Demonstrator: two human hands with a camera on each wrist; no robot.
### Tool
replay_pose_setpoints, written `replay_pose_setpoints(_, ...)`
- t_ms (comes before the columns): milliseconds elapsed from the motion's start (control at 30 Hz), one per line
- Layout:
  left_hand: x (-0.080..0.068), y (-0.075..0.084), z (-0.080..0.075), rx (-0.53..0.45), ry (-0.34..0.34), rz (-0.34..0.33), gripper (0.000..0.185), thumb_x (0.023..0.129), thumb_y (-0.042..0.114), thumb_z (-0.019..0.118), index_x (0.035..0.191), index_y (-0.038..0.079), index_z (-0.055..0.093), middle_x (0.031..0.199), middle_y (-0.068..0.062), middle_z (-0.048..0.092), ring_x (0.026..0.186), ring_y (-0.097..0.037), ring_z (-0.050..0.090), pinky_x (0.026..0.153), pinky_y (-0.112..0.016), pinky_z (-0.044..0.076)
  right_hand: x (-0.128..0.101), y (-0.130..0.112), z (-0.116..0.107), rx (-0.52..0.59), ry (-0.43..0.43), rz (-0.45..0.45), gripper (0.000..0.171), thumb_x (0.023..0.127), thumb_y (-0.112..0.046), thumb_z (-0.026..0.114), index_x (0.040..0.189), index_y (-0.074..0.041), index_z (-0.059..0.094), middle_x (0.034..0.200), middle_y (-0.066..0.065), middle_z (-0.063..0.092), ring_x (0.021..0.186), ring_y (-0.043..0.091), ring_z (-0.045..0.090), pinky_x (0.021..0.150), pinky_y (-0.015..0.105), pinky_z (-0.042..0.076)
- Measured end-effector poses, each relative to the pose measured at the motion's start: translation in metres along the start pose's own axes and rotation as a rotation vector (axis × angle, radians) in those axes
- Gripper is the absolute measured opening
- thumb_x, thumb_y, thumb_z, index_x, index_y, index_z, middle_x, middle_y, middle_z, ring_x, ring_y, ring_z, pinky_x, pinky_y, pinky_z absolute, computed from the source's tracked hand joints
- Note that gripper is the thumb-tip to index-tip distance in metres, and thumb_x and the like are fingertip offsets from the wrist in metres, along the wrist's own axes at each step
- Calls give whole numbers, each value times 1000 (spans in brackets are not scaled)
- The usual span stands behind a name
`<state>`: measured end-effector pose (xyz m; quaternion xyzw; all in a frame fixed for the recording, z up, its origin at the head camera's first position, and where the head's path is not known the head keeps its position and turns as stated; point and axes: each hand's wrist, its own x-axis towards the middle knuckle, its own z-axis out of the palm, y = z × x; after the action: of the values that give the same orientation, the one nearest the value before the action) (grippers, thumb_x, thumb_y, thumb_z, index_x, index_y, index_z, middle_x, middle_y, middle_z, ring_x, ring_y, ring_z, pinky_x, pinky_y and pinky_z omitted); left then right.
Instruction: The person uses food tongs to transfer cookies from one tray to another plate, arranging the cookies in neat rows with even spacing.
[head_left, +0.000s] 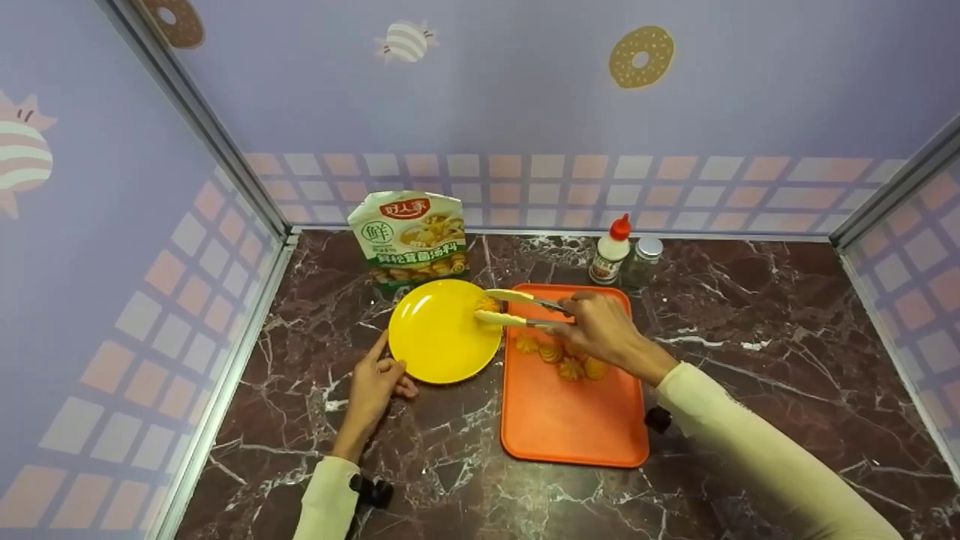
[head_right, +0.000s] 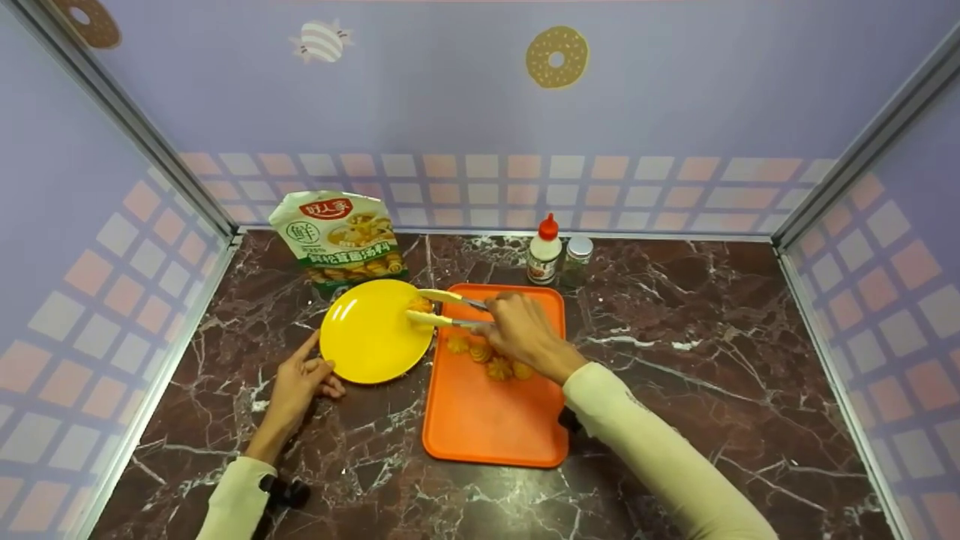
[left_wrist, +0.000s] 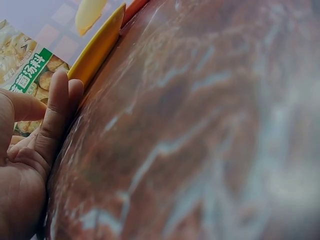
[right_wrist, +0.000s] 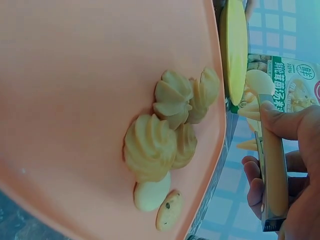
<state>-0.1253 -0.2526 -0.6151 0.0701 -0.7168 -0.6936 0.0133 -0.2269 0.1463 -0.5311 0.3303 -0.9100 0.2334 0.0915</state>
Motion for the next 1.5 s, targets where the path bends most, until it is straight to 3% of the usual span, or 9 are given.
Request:
replay_pose_setpoints(167, 1, 0, 2, -9, -3, -4, 75, 108, -5, 59, 174, 1, 26, 82, -27, 72, 60, -26, 75, 58, -34, 68, 2, -2, 3, 26, -14, 10, 31, 91, -28, 93, 95, -1, 78, 77, 6, 64, 57, 14, 55, 47, 32, 47)
replay_pose_setpoints(300, 0, 0, 1, -11, 4, -5, 75, 107, -5, 59, 174, 1, 26, 81, -27, 72, 60, -25, 75, 58, -35, 69, 5, -4, 5, 38, -31, 13, 31, 92, -27, 92, 96, 0, 78, 83, 12, 69, 59, 18, 61, 49, 35, 54)
replay_pose_setpoints(500, 0, 0, 1, 7, 19, -3, 75, 107, -4, 60, 174, 0, 26, 78, -25, 72, 59, -26, 75, 58, -35, 68, 10, -9, 8, 94, -69, 56, 32, 95, -26, 90, 105, 3, 81, 87, 14, 72, 59, 15, 59, 49, 31, 53)
replay_pose_setpoints(733, 0, 0, -2, 23, 21, -13, 75, 107, -3, 60, 174, 3, 26, 80, -24, 73, 61, -25, 76, 60, -35, 69, 19, -13, 14, 121, -72, 69, 26, 95, -24, 89, 99, 0, 81, 87, 14, 74, 63, 17, 65, 51, 28, 56)
replay_pose_setpoints(967, 2, 2, -3, 11, 17, 1, 74, 108, -5, 59, 174, 1, 26, 82, -26, 72, 61, -24, 75, 59, -31, 68, 30, -16, 23, 119, -82, 64, 32, 100, -24, 84, 118, 2, 82, 96, 19, 78, 57, 13, 53, 51, 27, 45)
replay_pose_setpoints(1200, 2, 2, -3, -12, 6, 12, 74, 108, -6, 59, 174, 1, 26, 83, -27, 72, 61, -23, 75, 59, -31, 68, 39, -22, 30, 111, -82, 57, 26, 99, -28, 85, 101, -2, 82, 89, 11, 75, 58, 11, 54, 48, 25, 46)
replay_pose_setpoints(1333, 1, 2, -3, -17, 3, 13, 73, 108, -6, 59, 174, 1, 27, 83, -28, 72, 61, -23, 74, 60, -31, 68, 42, -26, 33, 96, -80, 33, 26, 99, -27, 85, 103, -1, 82, 89, 13, 75, 57, 12, 48, 47, 26, 41)
replay_pose_setpoints(1500, 1, 2, 0, -13, -1, -1, 74, 108, -4, 60, 174, 1, 26, 82, -27, 72, 62, -23, 74, 61, -31, 68, 43, -29, 39, 89, -88, 16, 28, 102, -27, 83, 104, 1, 82, 86, 14, 76, 57, 12, 50, 49, 26, 44)
